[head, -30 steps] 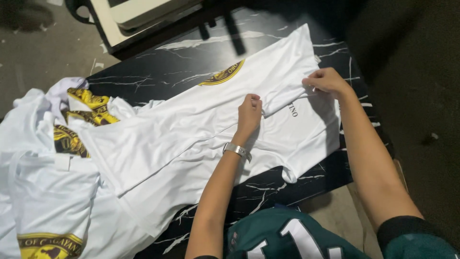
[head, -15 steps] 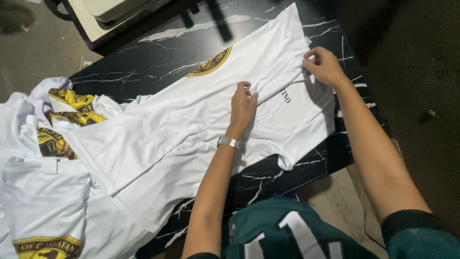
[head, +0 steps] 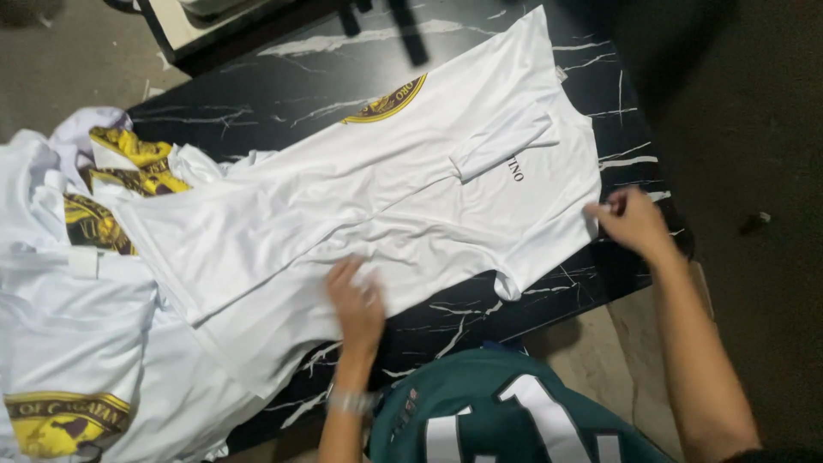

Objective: The person folds white t-shirts with a gold emblem on a black marble-patterned table. They unfold each shirt, smooth the fabric, fold the sleeves and sides inward, and then fold the shirt into a compact rectangle before stacking it.

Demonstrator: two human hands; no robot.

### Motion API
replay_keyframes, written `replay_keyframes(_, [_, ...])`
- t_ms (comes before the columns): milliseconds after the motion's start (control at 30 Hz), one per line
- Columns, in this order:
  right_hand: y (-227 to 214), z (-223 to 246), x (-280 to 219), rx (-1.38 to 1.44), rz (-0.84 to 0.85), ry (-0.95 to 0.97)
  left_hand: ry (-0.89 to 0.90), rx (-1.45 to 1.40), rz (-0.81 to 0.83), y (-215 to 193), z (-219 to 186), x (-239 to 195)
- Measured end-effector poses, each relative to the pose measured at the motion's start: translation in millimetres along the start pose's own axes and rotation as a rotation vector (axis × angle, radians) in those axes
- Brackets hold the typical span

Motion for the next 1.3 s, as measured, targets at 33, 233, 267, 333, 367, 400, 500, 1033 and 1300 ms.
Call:
replay_keyframes(33, [9,-4,-9,0.05,0.025,0.009,0.121,0.315,-0.163,-30,-10,-20])
replay_keyframes(233, [33,-23,-26,0.35,0.127,0.035,0.095,0.713,-0.804,-117,-13,-87])
replay_keyframes(267, [24,-18,-32,0.464,0.133,0.104,0.045,0.636,-0.916,-125,-7,-92])
replay_keyframes(333, [20,-29,-29,0.566,0.123,0.143,-0.049,0.546,-0.921,-131,17,-99])
replay_keyframes(367, [18,-33,-27,0.678,0.105,0.192,-0.127,0.449,-0.912,-134,30,-101])
replay_keyframes(400, [9,-22,-32,0.674,0.111,0.18,-0.131,0.451,-0.926,-135,34,-107])
replay_keyframes(500, [-1,-18,-40,0.769,0.076,0.266,-0.096,0.502,-0.796,-138,36,-117])
replay_keyframes(1033, [-25,-22,-65,0.605,0.249,0.322,-0.393,-0.115,-0.54,-221,31,-142])
replay_keyframes(1300, [-44,-6,-64,0.495,0.189,0.168,-0.71,-0.051,-0.275,-233,-6,-131])
Point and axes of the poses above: each hand's wrist, its own x-axis towards the middle knuckle, its own y-axis out of the palm, z = x × y, the point moved 2 cm from there along x, towards the middle knuckle, and after that the axes turned 6 degrees about -x, right-handed, at the moved point
